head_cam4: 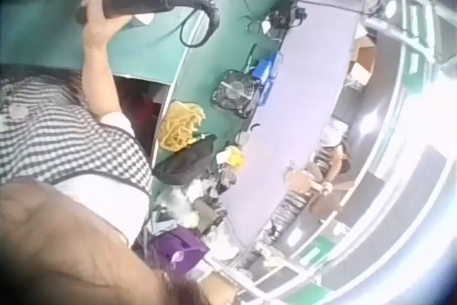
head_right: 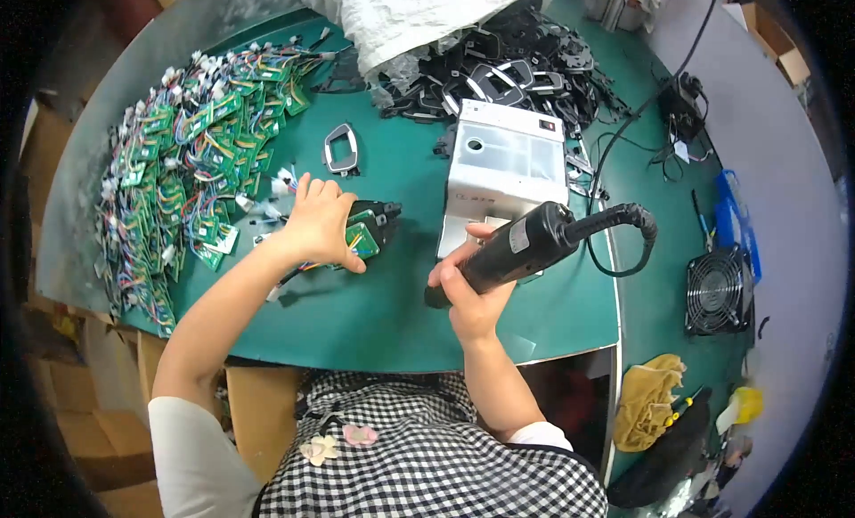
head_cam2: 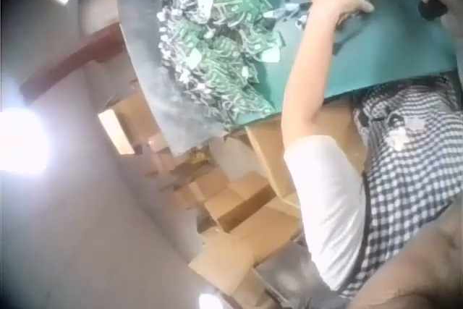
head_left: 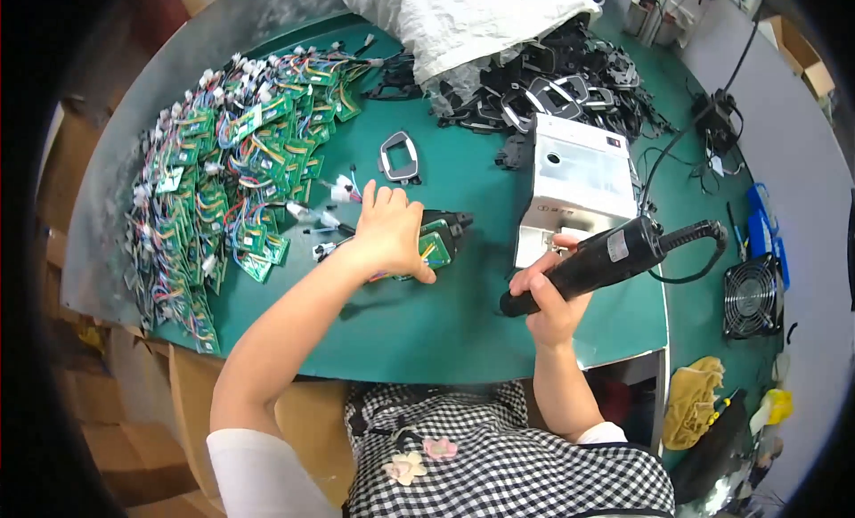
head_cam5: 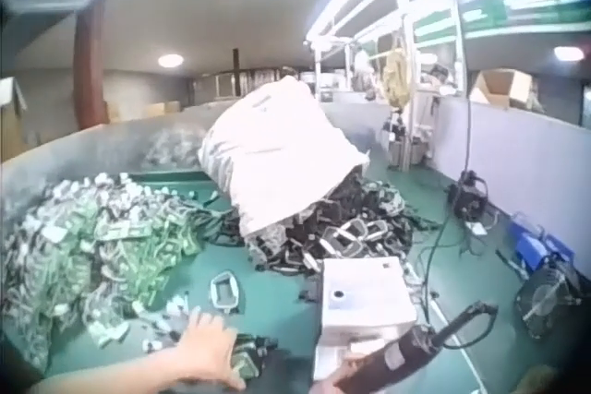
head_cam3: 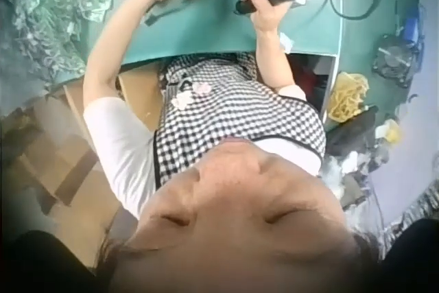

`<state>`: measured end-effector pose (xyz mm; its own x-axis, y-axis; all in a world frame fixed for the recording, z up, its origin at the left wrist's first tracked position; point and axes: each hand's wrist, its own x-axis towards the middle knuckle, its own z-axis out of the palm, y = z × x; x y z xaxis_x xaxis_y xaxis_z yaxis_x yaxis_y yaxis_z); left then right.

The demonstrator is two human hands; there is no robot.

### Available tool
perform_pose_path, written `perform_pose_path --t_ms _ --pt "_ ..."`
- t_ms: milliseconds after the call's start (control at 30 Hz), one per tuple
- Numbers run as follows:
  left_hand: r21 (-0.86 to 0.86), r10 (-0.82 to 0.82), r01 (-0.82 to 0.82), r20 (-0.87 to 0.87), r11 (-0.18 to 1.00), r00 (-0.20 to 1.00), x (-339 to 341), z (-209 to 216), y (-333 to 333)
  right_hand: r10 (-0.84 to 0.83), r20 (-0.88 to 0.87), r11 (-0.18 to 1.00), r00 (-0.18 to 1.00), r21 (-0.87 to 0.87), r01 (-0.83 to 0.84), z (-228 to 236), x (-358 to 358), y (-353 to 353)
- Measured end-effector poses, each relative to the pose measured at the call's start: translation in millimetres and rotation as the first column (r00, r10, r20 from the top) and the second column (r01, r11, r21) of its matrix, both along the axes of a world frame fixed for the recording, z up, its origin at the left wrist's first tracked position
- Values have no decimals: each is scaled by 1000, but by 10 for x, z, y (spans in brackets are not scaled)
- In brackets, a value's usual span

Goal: The person assembles electronic circuit boards into plastic housings by securing them with screws using an electric screwdriver.

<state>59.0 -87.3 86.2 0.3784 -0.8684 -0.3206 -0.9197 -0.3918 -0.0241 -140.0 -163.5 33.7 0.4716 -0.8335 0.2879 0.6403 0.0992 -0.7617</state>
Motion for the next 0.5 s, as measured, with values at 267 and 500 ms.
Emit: perform_pose_path --t_ms 267,500 --pt "-283 6 41 164 958 986 -329 -186 420 49 -549 821 834 -453 -347 291 293 253" --pt "-532 72 -80 -37 843 997 -275 -444 767 -261 -810 709 526 -530 -465 92 591 413"
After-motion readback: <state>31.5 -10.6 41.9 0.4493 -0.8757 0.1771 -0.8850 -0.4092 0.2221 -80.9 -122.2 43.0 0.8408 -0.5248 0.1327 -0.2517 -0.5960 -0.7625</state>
